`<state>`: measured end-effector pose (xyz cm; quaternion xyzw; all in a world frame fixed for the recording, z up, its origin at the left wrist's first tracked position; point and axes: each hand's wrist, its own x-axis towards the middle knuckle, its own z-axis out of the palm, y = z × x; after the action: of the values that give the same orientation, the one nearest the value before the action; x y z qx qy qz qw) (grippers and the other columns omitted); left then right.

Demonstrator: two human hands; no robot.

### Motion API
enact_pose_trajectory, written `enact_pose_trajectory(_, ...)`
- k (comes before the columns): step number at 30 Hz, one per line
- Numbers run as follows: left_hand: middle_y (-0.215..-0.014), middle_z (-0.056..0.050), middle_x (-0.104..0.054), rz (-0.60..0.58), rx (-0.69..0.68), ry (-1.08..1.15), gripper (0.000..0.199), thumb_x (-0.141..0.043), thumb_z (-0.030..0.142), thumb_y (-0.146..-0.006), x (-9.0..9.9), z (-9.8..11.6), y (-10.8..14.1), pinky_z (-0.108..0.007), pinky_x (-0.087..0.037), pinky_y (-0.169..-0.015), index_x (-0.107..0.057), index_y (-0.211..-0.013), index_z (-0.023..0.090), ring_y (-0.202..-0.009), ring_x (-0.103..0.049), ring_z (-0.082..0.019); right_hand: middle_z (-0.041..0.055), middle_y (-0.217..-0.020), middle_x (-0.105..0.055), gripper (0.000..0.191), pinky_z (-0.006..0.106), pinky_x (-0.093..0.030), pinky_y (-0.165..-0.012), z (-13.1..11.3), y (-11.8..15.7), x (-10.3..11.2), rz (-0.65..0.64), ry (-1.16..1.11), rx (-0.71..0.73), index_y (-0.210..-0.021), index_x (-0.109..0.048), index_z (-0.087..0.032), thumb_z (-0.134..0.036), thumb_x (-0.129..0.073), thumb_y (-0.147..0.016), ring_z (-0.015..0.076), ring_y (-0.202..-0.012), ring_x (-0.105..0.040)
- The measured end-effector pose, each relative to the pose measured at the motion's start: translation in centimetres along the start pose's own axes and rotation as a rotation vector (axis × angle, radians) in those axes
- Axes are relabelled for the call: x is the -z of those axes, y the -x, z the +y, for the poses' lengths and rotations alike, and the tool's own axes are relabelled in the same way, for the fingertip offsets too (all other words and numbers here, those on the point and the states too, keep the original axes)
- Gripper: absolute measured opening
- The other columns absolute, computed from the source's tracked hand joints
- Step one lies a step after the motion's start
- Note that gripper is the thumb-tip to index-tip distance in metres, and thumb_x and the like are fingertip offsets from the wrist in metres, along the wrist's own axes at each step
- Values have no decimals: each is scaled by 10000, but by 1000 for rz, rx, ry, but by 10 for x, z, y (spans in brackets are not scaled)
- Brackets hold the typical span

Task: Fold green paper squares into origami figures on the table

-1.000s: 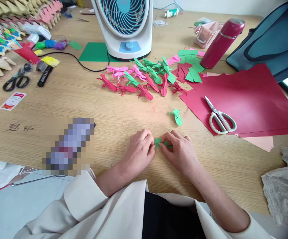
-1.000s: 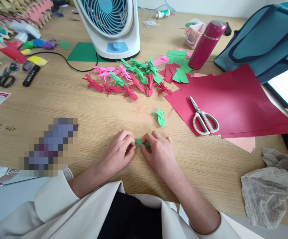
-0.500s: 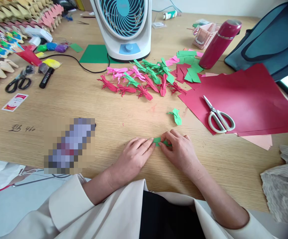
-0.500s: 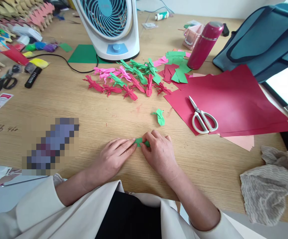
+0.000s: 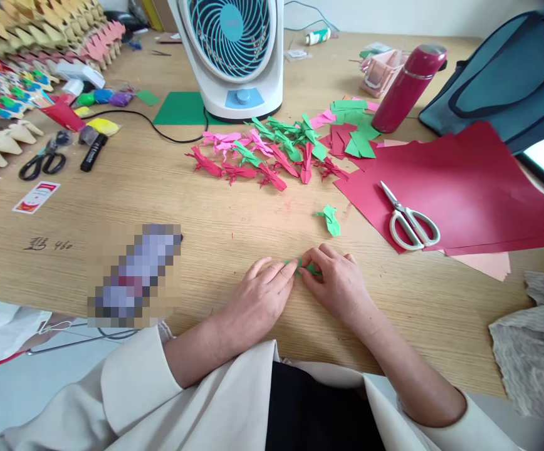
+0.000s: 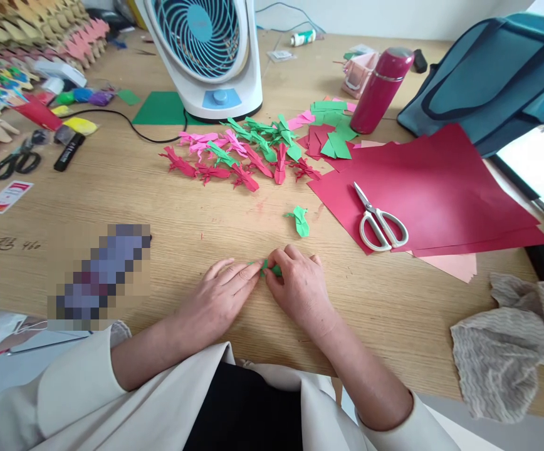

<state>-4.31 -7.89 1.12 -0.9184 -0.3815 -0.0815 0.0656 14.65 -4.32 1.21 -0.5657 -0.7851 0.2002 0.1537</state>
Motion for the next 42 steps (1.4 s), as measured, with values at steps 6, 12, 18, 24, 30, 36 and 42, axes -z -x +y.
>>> enact_pose_trajectory(6,-1412,-163,-566,-18,-14,76,390,-446,121,-980,-12,4,3,-381,-465,-1083,-539,-1350,37,-1256,-553,-238,10,-886,-652,122,322,-354,-733,15,0,6,-46,-146,72,-886,-620,-211,-151,-516,-911,156,-759,-595)
enact_pose_trajectory(12,-1424,-166,-555,-75,-34,41,423,-396,126,-992,-6,3,2,-373,-481,-1071,-496,-1397,53,-1244,-568,-239,33,-971,-655,201,296,-464,-793,36,8,18,-73,-426,169,-1020,-642,-219,-147,-465,-958,166,-896,-625)
enact_pose_trajectory(18,-1442,-179,-532,-87,-54,62,423,-417,115,-981,-3,1,0,-372,-470,-1077,-502,-1386,27,-1252,-549,-249,63,-1013,-639,252,325,-503,-797,41,14,26,-108,-348,270,-1088,-645,-215,-132,-432,-983,174,-904,-623)
enact_pose_trajectory(24,-1421,-142,-561,-53,-63,81,417,-455,116,-975,-6,-2,-1,-359,-489,-1029,-514,-1382,45,-1206,-559,-237,107,-1061,-622,321,379,-514,-822,47,18,24,-76,-52,532,-1250,-608,-190,-127,-447,-979,208,-926,-589)
enact_pose_trajectory(30,-1426,-139,-559,-65,-61,96,437,-444,107,-970,-3,-4,-2,-364,-467,-1050,-500,-1400,47,-1219,-543,-235,119,-1014,-621,340,368,-486,-751,44,17,24,-57,251,656,-1283,-598,-141,-138,-415,-996,205,-804,-531)
enact_pose_trajectory(36,-1431,-141,-555,-100,-69,69,446,-425,109,-974,0,-3,-4,-376,-475,-1031,-488,-1412,63,-1218,-542,-236,102,-943,-638,336,364,-450,-703,43,18,34,-13,364,746,-1253,-620,-137,-116,-401,-998,197,-759,-534)
enact_pose_trajectory(42,-1445,-141,-543,-136,-70,42,467,-442,106,-961,3,-1,-5,-377,-486,-1012,-473,-1424,64,-1193,-547,-231,107,-971,-670,319,366,-455,-707,51,20,42,-10,371,774,-1211,-647,-126,-85,-430,-980,197,-788,-571)
